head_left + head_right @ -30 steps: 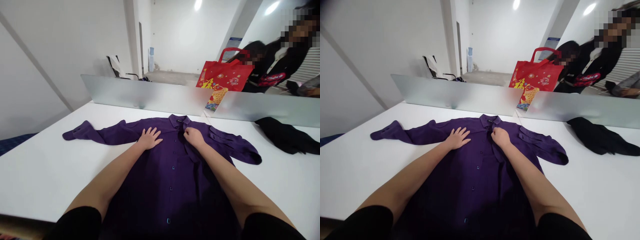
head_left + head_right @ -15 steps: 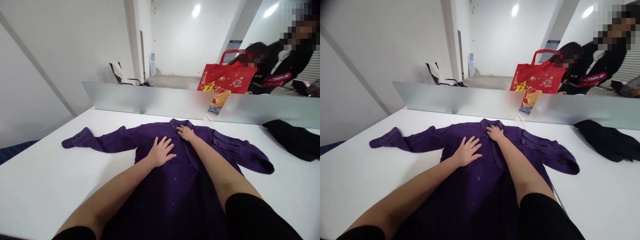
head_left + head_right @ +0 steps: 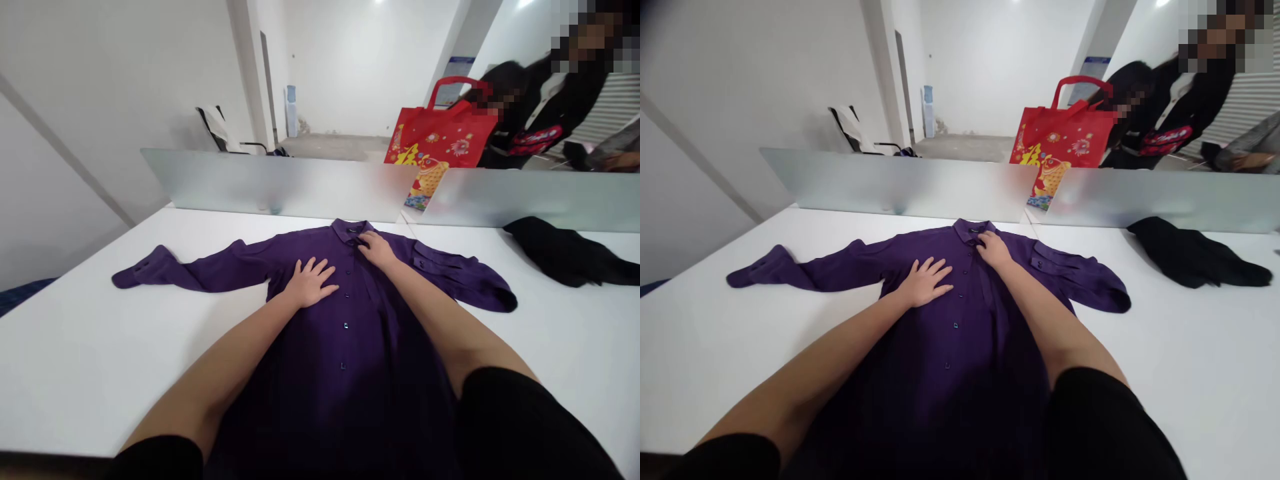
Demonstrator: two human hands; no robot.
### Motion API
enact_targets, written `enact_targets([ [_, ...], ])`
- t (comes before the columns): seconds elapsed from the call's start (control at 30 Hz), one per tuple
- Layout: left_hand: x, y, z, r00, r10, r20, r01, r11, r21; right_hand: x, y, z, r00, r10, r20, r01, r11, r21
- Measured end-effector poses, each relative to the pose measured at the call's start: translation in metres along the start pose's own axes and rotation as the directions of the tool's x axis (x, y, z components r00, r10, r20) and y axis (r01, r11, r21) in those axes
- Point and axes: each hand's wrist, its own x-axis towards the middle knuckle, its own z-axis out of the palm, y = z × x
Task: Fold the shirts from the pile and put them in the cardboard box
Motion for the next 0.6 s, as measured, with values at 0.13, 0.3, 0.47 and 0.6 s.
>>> enact_targets([
  [0.13,-0.005,0.007,-0.005,0.999,-0.023,-0.022,0.024,0.999,0.048,-0.099,0.0,-0.035,0.999,0.033,-0.01,-0.033,0.999,0.012],
  [0.3,-0.029,0.046,-0.013,0.985,0.019,-0.169,-0.036,0.995,-0.098,-0.252,-0.022,-0.067,0.999,0.037,-0.025,-0.029,0.958,0.285],
  [0.47,-0.051,0.118,-0.002,0.958,-0.286,-0.001,0.138,0.469,-0.872,-0.351,-0.04,-0.07,0.991,0.111,-0.072,-0.067,0.89,0.451],
  [0.6,-0.056,0.166,0.007,0.904,-0.315,0.288,0.28,-0.071,-0.957,-0.364,-0.016,-0.058,0.952,0.218,-0.216,-0.129,0.923,0.364],
])
